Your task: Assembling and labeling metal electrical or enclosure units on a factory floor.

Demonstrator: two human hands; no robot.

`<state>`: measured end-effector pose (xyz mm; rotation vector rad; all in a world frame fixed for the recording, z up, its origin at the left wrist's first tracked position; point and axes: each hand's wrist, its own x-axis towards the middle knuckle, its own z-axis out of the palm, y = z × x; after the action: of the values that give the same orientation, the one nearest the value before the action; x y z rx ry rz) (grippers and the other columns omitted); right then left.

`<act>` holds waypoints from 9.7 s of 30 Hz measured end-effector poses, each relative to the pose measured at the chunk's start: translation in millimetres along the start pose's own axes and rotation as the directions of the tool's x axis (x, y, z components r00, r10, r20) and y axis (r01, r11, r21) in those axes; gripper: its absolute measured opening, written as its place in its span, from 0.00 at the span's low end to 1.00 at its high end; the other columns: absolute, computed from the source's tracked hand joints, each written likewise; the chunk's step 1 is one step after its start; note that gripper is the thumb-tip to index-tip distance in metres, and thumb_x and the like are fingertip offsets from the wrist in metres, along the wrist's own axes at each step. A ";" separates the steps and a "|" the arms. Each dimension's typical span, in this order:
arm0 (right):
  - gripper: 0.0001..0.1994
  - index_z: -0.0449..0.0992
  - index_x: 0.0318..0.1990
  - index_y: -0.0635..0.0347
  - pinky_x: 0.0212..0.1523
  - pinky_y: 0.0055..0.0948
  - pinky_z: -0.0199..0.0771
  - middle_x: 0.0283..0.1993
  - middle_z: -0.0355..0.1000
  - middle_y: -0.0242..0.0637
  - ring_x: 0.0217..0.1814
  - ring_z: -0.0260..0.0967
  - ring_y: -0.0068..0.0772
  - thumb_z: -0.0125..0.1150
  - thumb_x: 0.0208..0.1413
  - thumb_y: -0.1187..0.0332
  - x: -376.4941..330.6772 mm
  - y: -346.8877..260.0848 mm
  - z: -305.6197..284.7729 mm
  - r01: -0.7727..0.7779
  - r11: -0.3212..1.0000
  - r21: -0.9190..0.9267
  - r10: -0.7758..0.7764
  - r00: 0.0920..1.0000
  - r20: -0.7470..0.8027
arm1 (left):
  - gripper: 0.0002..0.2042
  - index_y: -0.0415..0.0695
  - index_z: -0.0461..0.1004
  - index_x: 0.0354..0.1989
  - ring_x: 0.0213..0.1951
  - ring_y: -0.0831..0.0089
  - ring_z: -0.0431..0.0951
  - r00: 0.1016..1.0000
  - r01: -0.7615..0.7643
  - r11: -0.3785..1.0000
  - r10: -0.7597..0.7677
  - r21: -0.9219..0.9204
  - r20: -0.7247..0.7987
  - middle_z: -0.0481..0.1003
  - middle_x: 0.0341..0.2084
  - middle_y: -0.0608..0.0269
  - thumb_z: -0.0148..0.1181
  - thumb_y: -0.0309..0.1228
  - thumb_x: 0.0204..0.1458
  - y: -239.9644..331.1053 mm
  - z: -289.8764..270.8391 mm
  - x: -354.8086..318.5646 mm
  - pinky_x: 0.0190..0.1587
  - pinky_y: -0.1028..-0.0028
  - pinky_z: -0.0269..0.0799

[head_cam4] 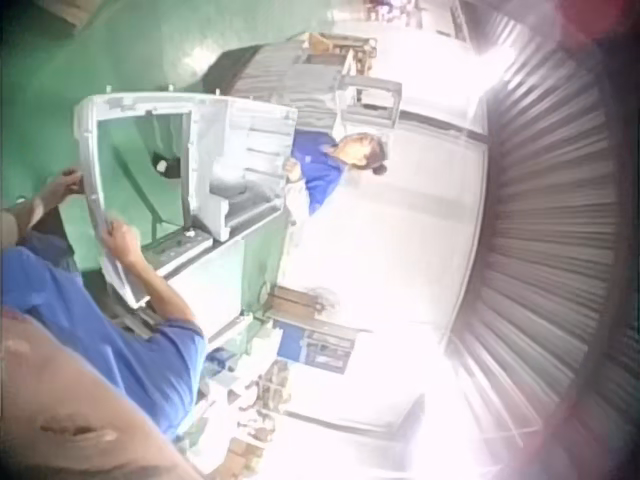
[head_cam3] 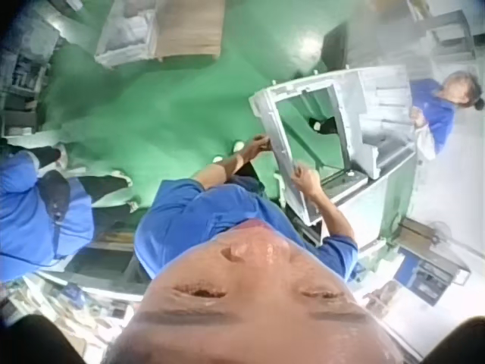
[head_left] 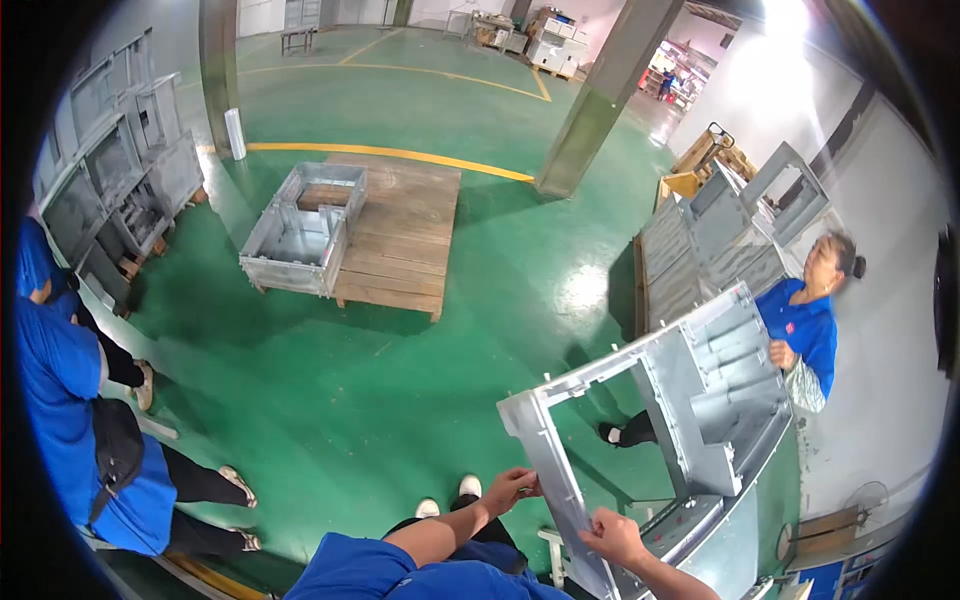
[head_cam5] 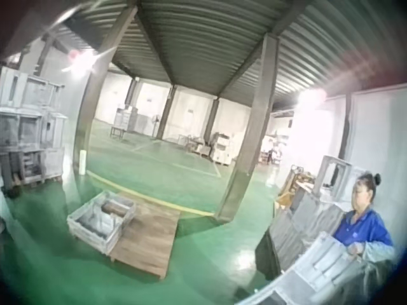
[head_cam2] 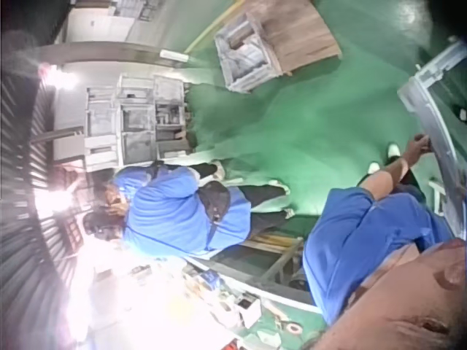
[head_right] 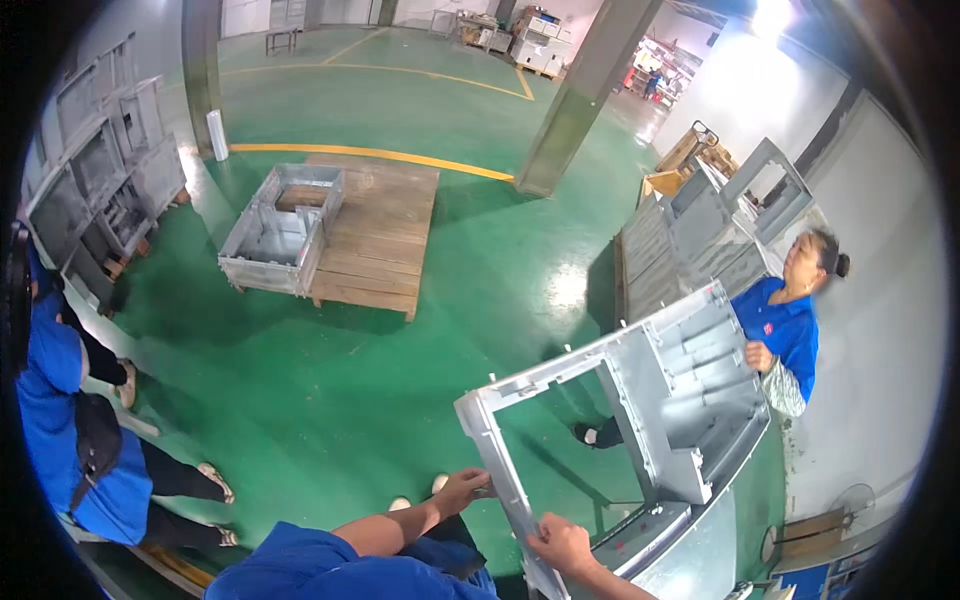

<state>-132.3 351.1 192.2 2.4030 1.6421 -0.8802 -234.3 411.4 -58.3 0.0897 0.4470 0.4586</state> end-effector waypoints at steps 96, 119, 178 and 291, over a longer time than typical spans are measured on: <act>0.09 0.65 0.34 0.57 0.34 0.38 0.68 0.34 0.66 0.43 0.36 0.67 0.45 0.46 0.41 0.77 30.4 341.8 169.1 0.493 0.777 -0.392 -0.501 0.861 0.089 | 0.32 0.53 0.56 0.55 0.59 0.55 0.41 0.755 0.518 -0.130 0.534 0.845 -0.381 0.42 0.59 0.61 0.48 0.54 0.42 -547.1 134.4 -141.0 0.55 0.50 0.42; 0.07 0.67 0.31 0.57 0.34 0.34 0.65 0.31 0.67 0.38 0.36 0.67 0.38 0.47 0.41 0.74 36.0 379.4 173.4 0.538 0.744 -0.397 -0.602 0.797 -0.048 | 0.09 0.41 0.69 0.31 0.43 0.65 0.63 0.793 0.376 -0.746 0.566 0.550 0.226 0.67 0.32 0.59 0.46 0.28 0.41 -284.1 78.3 50.7 0.51 0.66 0.54; 0.39 0.51 0.54 0.74 0.57 0.31 0.49 0.56 0.53 0.54 0.59 0.49 0.43 0.47 0.47 0.45 -362.4 613.0 120.6 -0.169 0.677 0.716 -0.006 0.972 0.236 | 0.25 0.56 0.54 0.55 0.58 0.58 0.48 0.946 0.307 -0.597 0.109 0.741 -0.305 0.52 0.56 0.60 0.42 0.50 0.48 -529.6 284.4 -127.7 0.52 0.50 0.49; 0.18 0.65 0.46 0.65 0.42 0.23 0.63 0.39 0.68 0.42 0.41 0.65 0.28 0.49 0.52 0.62 -678.4 2345.0 -740.9 0.610 0.685 0.398 0.257 0.309 -0.916 | 0.23 0.41 0.56 0.54 0.46 0.71 0.65 0.313 -0.812 -0.280 0.532 0.512 0.787 0.63 0.46 0.56 0.51 0.30 0.49 -1646.5 1468.6 869.8 0.45 0.74 0.62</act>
<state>2060.2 -885.3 607.5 3.8261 2.2572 0.2079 1775.8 -650.4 617.2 1.7706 0.2765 1.3641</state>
